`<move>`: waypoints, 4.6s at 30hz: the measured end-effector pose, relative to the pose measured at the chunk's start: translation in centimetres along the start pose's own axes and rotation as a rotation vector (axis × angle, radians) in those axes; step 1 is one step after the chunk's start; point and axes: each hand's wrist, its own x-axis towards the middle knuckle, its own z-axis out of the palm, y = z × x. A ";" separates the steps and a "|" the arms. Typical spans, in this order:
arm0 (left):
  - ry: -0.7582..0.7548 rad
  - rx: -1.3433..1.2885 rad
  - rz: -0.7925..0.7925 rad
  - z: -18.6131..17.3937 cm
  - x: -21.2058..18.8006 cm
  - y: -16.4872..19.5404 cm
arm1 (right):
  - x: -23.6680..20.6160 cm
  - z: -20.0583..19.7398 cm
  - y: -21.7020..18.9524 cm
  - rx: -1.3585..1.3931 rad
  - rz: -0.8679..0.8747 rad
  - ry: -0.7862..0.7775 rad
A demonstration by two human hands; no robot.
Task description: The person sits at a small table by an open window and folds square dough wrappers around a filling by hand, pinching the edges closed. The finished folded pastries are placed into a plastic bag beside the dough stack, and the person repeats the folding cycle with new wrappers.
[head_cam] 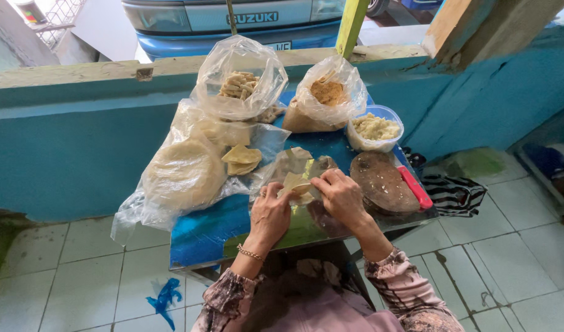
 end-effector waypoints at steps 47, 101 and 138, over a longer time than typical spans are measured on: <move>0.124 -0.164 -0.280 1.8 0.1 -0.3 | -1.8 3.1 -2.6 0.475 0.644 -0.080; -0.150 -0.134 -0.017 4.1 3.7 -5.9 | -0.6 3.4 -1.7 0.175 -0.064 -0.168; -0.023 -0.229 -0.044 -2.0 -5.4 3.1 | -4.6 -2.4 -5.3 0.553 0.392 -0.364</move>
